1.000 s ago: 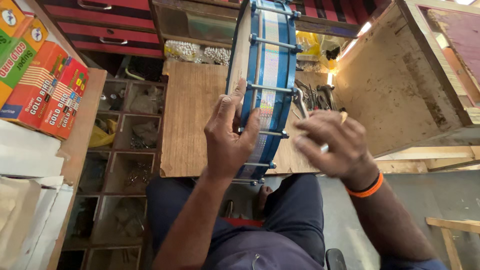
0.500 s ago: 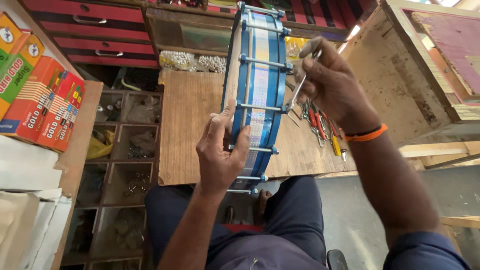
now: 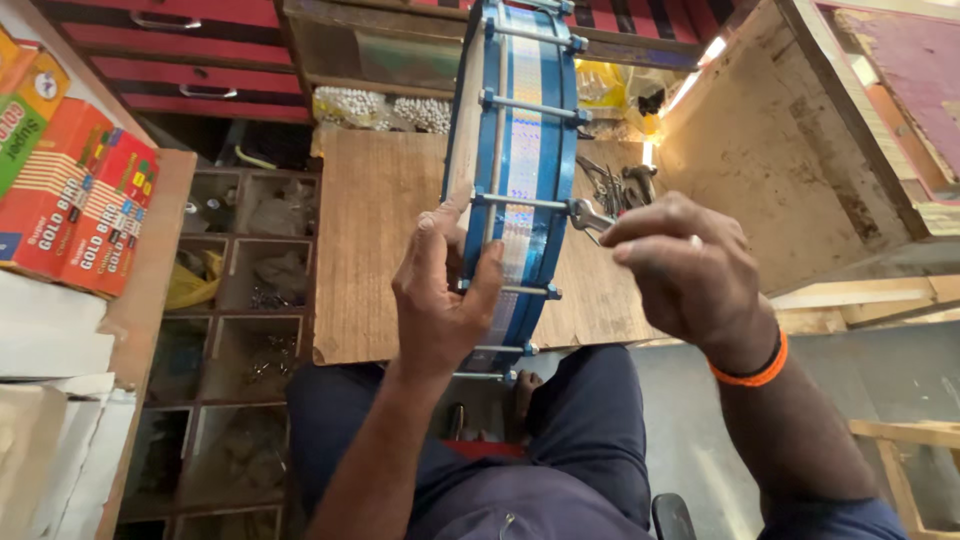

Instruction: The person assembles and tunes a blue drum instrument by inserting long bolts into the rim and tightening the nuts using a small wrench at a workbench.

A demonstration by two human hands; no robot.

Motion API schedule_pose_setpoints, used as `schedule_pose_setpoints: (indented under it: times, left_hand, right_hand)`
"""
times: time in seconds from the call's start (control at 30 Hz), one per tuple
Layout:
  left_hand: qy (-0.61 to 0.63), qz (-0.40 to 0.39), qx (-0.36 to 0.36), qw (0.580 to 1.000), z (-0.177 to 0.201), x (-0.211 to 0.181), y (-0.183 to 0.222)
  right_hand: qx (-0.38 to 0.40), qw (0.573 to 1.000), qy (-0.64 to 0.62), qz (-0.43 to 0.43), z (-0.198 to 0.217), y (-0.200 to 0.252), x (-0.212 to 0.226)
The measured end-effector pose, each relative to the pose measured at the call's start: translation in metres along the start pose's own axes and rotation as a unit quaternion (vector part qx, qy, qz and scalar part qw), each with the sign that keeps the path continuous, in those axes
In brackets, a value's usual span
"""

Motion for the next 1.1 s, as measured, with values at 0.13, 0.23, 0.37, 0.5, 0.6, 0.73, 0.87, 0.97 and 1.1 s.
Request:
schedule_pose_setpoints:
  times: [0.13, 0.23, 0.37, 0.5, 0.6, 0.73, 0.87, 0.97, 1.1]
  left_hand:
    - [-0.015, -0.026, 0.012, 0.999, 0.001, -0.006, -0.002]
    - [-0.026, -0.043, 0.008, 0.999, -0.001, -0.006, -0.005]
    - [-0.016, -0.043, 0.007, 0.999, -0.004, -0.002, 0.000]
    - [-0.020, -0.059, -0.006, 0.998, -0.001, -0.009, 0.001]
    - [-0.017, -0.077, -0.008, 0.997, 0.001, -0.013, 0.001]
    - [-0.007, -0.049, 0.000, 0.999, 0.002, -0.010, 0.003]
    - [-0.008, -0.022, -0.006, 1.000, 0.002, -0.008, -0.002]
    - [0.000, -0.022, -0.003, 1.000, -0.001, -0.005, -0.003]
    - [0.005, -0.001, 0.004, 1.000, -0.003, 0.003, 0.000]
  right_hand:
    - [0.066, 0.968, 0.206, 0.129, -0.025, 0.009, 0.024]
    - [0.063, 0.956, 0.229, 0.173, -0.031, 0.009, 0.026]
    - [-0.068, 0.964, -0.160, -0.203, -0.003, -0.003, -0.067]
    - [-0.094, 0.702, -0.635, -0.308, -0.052, 0.003, -0.114]
    - [-0.131, 0.600, -0.654, -0.442, -0.091, 0.034, -0.127]
    - [-0.263, 0.692, -0.579, -0.341, -0.035, 0.045, -0.132]
    - [-0.271, 0.865, -0.352, -0.236, 0.032, 0.031, -0.081]
    - [-0.126, 0.972, -0.171, -0.097, 0.031, 0.010, -0.025]
    - [-0.001, 1.000, 0.003, -0.001, 0.014, 0.000, 0.000]
Point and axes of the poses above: each hand's wrist, its own y-axis away from the middle knuckle, its own z-axis out of the back of the hand, x = y × z, the point moved 7 cm from there along -y, towards the middle knuckle, and after that the axes turned 3 degrees about x, right-handed, at the moved point
